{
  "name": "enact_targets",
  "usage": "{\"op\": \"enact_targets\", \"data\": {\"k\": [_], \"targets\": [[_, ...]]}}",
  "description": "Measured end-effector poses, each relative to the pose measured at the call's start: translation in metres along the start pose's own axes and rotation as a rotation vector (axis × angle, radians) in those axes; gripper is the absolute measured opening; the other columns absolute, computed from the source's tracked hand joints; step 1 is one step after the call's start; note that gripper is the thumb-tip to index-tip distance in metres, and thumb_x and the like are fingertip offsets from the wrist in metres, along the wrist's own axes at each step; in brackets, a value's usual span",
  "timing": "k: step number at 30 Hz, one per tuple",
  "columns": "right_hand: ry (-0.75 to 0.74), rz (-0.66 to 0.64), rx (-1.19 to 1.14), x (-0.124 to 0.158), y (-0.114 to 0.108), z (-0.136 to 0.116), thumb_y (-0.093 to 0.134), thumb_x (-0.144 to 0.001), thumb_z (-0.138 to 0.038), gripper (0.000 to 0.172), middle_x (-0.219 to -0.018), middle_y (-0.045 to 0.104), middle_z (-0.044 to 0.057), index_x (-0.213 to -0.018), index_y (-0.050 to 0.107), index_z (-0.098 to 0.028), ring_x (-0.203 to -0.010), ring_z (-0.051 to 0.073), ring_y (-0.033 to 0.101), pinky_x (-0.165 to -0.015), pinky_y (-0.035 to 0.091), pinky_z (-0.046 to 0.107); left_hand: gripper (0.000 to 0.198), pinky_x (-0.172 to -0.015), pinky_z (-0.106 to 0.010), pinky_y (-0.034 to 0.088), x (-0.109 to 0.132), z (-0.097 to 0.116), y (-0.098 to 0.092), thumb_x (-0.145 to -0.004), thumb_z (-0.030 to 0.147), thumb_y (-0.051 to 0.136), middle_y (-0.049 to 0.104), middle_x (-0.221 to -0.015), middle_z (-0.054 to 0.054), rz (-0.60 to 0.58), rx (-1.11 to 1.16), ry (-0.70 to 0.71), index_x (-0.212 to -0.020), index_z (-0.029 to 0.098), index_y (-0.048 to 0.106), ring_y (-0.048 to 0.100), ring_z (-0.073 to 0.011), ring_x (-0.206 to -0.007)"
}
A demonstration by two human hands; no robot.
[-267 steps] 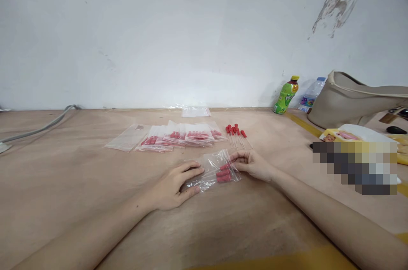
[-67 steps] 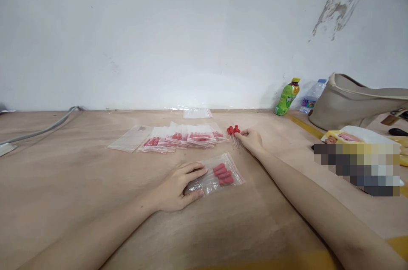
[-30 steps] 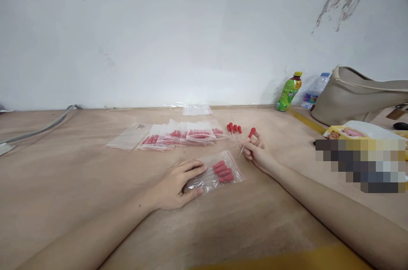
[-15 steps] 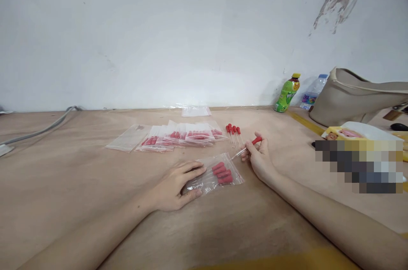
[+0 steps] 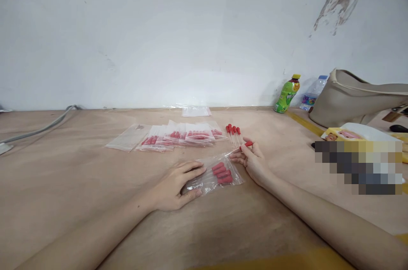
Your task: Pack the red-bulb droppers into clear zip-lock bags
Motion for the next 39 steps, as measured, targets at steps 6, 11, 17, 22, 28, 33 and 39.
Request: {"op": "enact_targets", "data": {"k": [6,11,17,22,28,33,39], "targets": [[0.055,-0.122,0.015,0.002,0.006,0.005,0.063,-0.067,-0.036,0.036,-0.065,0.056,-0.006,-0.092,0.041,-0.023,-0.057,0.011,0.06,-0.058,0.048,0.026,0.051,-0.098,-0.042,0.034,-0.001,0.002,-0.001,-0.085,0.038,0.047,0.039,-0.133,-0.007,0.008,0.003,-0.001,-0.133,0.024,0.034,0.038,-0.0249,-0.12],[-0.011,-0.037,0.027,0.001,0.001,0.001,0.061,-0.066,-0.038,0.036,-0.06,0.056,-0.006,-0.092,0.04,-0.023,-0.051,0.01,0.056,-0.052,0.044,0.024,0.051,-0.098,-0.042,0.034,0.0,0.003,-0.001,-0.086,0.038,0.047,0.039,-0.132,-0.008,0.006,0.008,0.002,-0.132,0.023,0.034,0.038,-0.0244,-0.12],[-0.153,0.273,0.125,-0.008,-0.031,-0.014,0.054,-0.067,-0.029,0.027,-0.059,0.05,-0.008,-0.092,0.042,-0.025,-0.045,0.009,0.049,-0.044,0.042,0.022,0.051,-0.097,-0.043,0.034,0.0,0.002,-0.001,-0.085,0.038,0.047,0.039,-0.132,-0.008,0.009,0.015,0.002,-0.132,0.025,0.034,0.038,-0.0257,-0.119],[-0.197,0.326,0.193,-0.014,-0.045,-0.019,0.051,-0.068,-0.026,0.026,-0.06,0.051,-0.006,-0.094,0.044,-0.026,-0.044,0.009,0.047,-0.042,0.04,0.022,0.05,-0.098,-0.042,0.034,0.0,0.001,-0.001,-0.085,0.036,0.048,0.039,-0.132,-0.008,0.024,0.029,0.017,-0.132,0.024,0.035,0.038,-0.025,-0.119],[-0.187,0.276,0.218,-0.01,-0.039,-0.017,0.052,-0.069,-0.027,0.026,-0.06,0.049,-0.007,-0.094,0.046,-0.027,-0.044,0.009,0.047,-0.042,0.04,0.023,0.051,-0.098,-0.044,0.034,0.0,0.0,0.001,-0.085,0.038,0.047,0.039,-0.133,-0.008,0.011,0.012,0.01,-0.133,0.025,0.034,0.037,-0.0258,-0.12],[-0.16,0.262,0.164,-0.006,-0.033,-0.015,0.052,-0.069,-0.027,0.026,-0.063,0.049,-0.007,-0.094,0.044,-0.026,-0.046,0.008,0.048,-0.044,0.042,0.023,0.051,-0.098,-0.043,0.033,0.0,0.001,0.0,-0.086,0.039,0.047,0.038,-0.133,-0.008,-0.004,0.002,-0.004,-0.133,0.025,0.034,0.037,-0.0253,-0.121],[-0.039,0.145,0.063,-0.003,-0.018,-0.007,0.059,-0.068,-0.031,0.028,-0.064,0.053,-0.006,-0.09,0.043,-0.024,-0.052,0.009,0.054,-0.053,0.048,0.024,0.052,-0.097,-0.043,0.034,-0.001,0.003,-0.003,-0.085,0.037,0.048,0.041,-0.131,-0.008,0.017,0.023,0.001,-0.133,0.024,0.033,0.039,-0.026,-0.119]]}}
Point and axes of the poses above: each hand's wrist, its own x-axis away from the middle knuckle, its own y-axis out of the palm, z = x × y, the point moved 5 cm from there along -x, towards the middle knuckle
